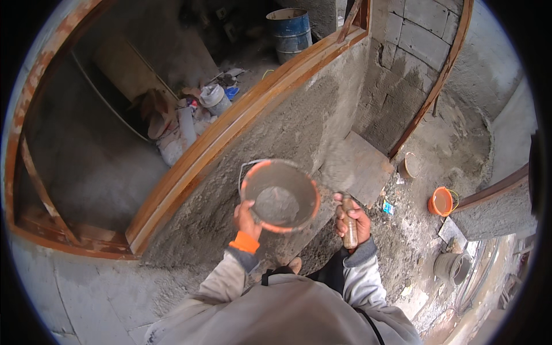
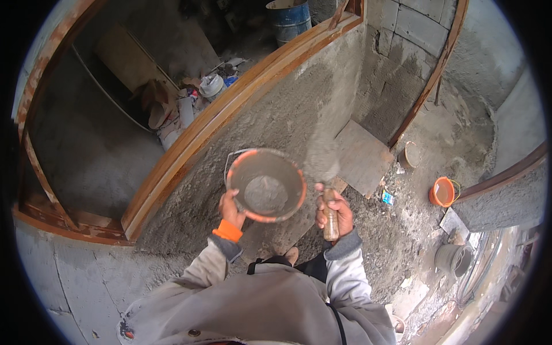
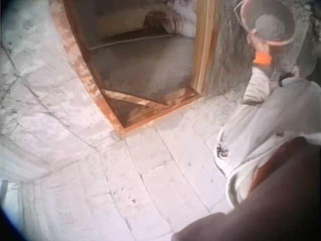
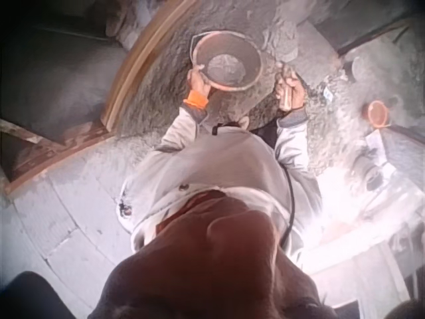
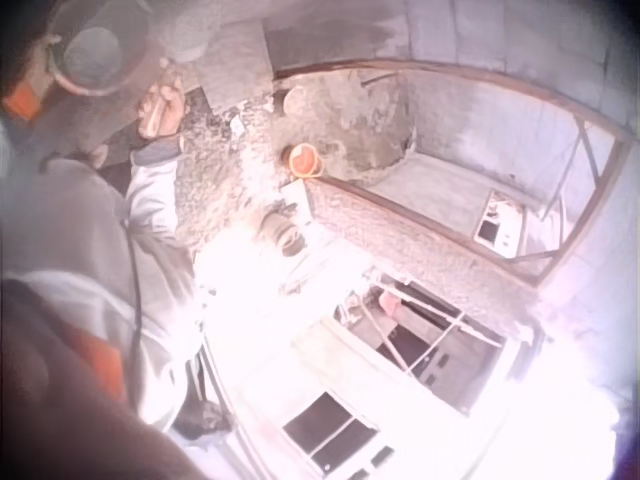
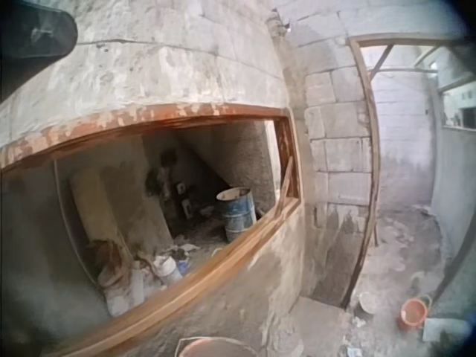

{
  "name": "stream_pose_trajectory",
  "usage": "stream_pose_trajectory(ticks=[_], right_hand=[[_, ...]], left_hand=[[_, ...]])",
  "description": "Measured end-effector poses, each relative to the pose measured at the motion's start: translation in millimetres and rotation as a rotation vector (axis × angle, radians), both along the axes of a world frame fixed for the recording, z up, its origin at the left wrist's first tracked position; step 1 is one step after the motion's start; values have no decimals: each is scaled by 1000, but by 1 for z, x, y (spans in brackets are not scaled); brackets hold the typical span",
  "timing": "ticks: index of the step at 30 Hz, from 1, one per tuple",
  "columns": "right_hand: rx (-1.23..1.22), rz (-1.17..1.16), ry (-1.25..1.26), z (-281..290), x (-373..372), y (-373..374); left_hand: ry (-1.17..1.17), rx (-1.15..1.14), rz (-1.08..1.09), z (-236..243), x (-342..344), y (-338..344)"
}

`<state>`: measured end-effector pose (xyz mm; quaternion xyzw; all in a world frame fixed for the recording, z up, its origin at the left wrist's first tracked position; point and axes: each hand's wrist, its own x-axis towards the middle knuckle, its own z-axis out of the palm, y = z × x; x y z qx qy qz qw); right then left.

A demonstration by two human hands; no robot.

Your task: The person applies wet plaster from a bucket onto a wall by hand and using a trowel, then uses a metal tool to scrape and level the surface.

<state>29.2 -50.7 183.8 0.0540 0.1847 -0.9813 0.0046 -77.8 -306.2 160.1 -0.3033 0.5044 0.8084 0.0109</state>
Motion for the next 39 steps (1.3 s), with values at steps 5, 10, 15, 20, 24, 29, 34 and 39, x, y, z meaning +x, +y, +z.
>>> stream_pose_trajectory(ticks=[5,10,15,20,24,29,34,39], right_hand=[[441,-786,-136,15,-19,43],[712,-1369,-437,-26,-123,52],[1193,-1015,-441,-94,-268,61],[1066,-62,-82,-82,-93,-35],[1395,220,150,-69,13,-29],[1976,458,11,-64,-30,-38],[2076,642,378,7,-24,-29],[2314,183,12,7,-29,-47]], left_hand=[[28,-65,23,-23,37,-65],[93,-287,80,-17,73,-103],[138,-151,57,-20,75,-73],[112,-103,144,-23,85,-86],[94,-208,10,-22,63,-45],[374,-302,-421,-13,23,11],[629,-332,-396,36,-24,31],[805,-372,-471,72,-23,37]])
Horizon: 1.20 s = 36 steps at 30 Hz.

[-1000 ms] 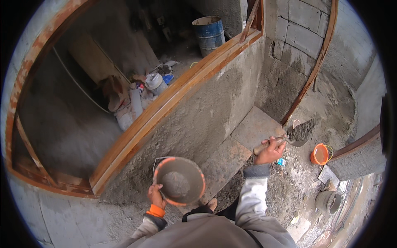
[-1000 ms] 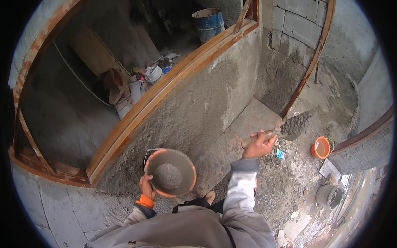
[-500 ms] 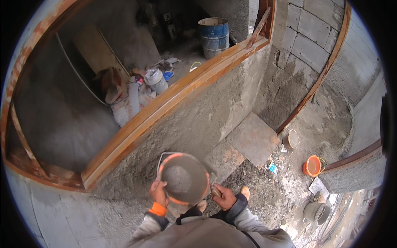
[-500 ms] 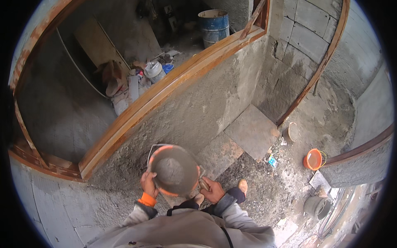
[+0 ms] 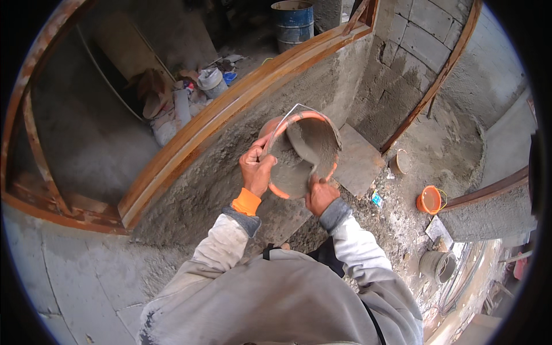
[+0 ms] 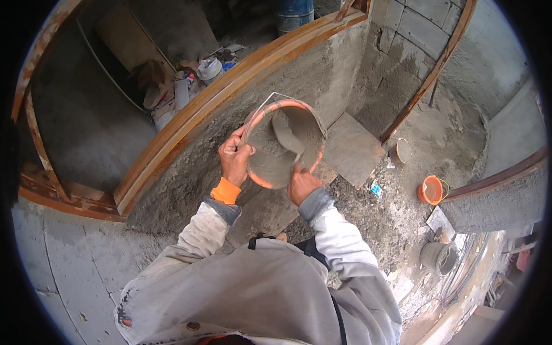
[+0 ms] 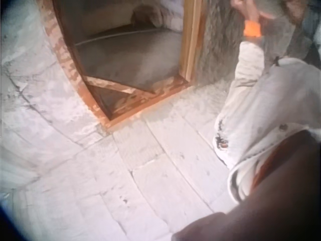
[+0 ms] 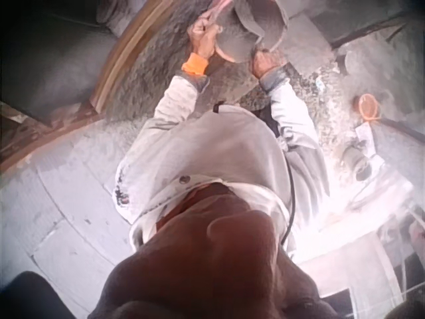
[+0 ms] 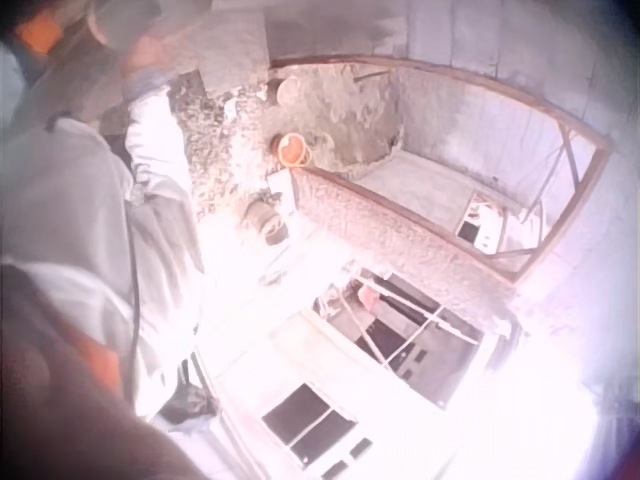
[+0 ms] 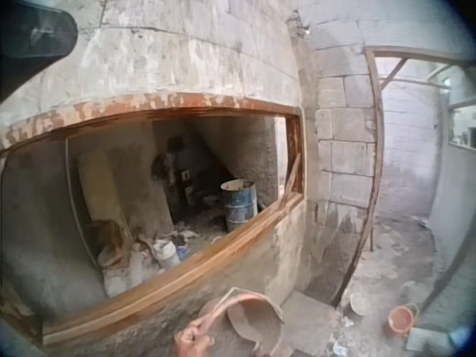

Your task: The person applies wet plaster from a bucket onto a wall by hand and using a trowel, then uses a metal tool to scrape and level the surface.

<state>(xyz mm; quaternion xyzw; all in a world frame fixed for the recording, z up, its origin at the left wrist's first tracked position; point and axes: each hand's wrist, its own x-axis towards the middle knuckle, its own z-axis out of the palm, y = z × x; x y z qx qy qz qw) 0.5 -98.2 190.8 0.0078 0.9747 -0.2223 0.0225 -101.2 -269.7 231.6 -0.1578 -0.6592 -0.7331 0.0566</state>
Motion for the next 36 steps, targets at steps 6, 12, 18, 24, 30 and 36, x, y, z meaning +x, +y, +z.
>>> stream_pose_trajectory(ticks=[6,12,18,24,30,36], right_hand=[[-144,-172,219,52,8,12],[-1160,-162,-506,62,20,55],[-1985,87,-574,20,38,34],[-2383,187,-532,3,30,7],[-2601,94,-221,-12,54,38],[-1999,-450,715,19,53,123]], left_hand=[[256,-107,-28,21,6,4],[487,-130,-186,51,14,-1],[264,63,-281,62,15,-3],[49,261,44,3,20,35],[-495,312,349,-73,5,-4],[-611,286,495,-106,49,-110]])
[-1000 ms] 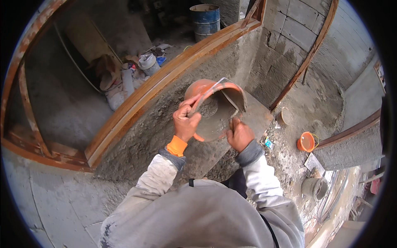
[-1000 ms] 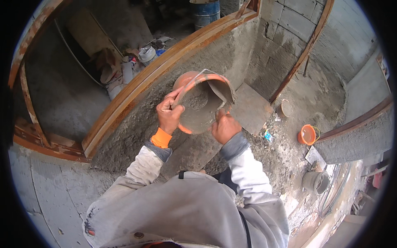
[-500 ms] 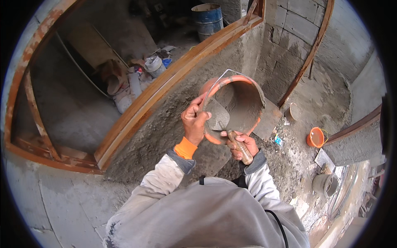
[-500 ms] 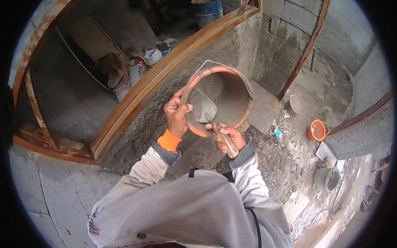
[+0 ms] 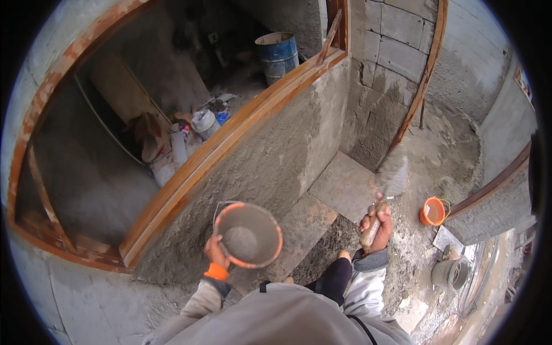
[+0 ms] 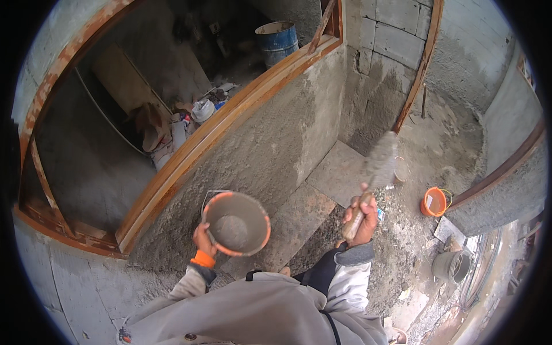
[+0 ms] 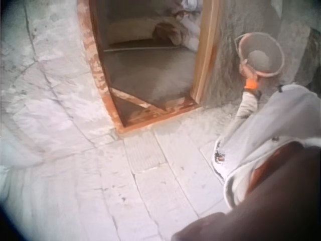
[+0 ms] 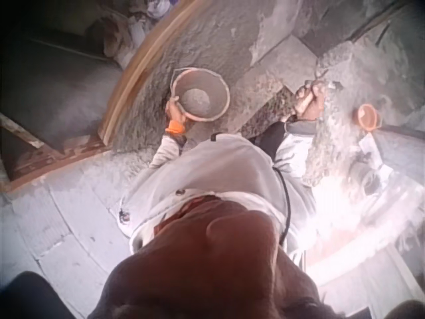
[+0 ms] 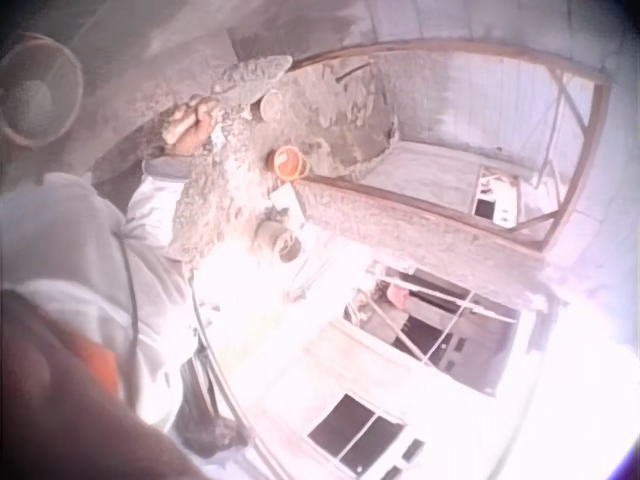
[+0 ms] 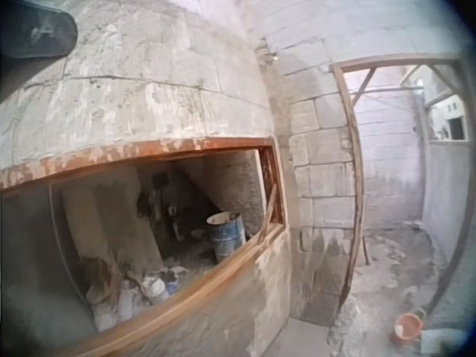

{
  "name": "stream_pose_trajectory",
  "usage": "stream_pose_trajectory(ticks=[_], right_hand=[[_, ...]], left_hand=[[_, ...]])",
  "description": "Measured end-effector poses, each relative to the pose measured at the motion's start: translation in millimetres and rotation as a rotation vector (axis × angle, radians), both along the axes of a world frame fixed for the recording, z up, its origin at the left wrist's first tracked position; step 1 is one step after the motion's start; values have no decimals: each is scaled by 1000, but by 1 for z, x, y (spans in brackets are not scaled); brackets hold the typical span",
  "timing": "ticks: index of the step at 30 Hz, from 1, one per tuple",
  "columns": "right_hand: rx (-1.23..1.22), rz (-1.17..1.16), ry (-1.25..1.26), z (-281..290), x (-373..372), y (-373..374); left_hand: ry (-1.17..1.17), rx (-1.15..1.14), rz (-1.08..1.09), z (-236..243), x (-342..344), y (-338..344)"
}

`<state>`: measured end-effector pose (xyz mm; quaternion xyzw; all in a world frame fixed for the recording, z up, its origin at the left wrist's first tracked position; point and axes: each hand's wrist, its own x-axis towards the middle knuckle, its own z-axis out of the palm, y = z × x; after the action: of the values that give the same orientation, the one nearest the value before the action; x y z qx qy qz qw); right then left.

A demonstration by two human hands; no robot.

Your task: The person applies wet plaster from a bucket onto a wall by hand and using a trowel, then uses a metal tool to scrape and level the surface.

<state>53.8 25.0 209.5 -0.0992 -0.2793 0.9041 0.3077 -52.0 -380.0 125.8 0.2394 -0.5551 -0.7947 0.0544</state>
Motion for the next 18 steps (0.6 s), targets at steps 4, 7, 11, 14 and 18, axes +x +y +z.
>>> stream_pose_trajectory(ticks=[4,7,11,14,18], right_hand=[[167,-606,-193,-11,-42,52],[208,-920,-388,-36,-106,70],[801,-773,-700,-151,-253,119],[1437,504,-301,-121,-245,87],[1280,765,-145,-95,-92,79]], left_hand=[[64,-132,41,1,36,-32],[138,-202,73,25,61,-14],[112,-141,132,16,57,50],[72,-267,258,5,78,41],[121,-204,198,27,66,139]])
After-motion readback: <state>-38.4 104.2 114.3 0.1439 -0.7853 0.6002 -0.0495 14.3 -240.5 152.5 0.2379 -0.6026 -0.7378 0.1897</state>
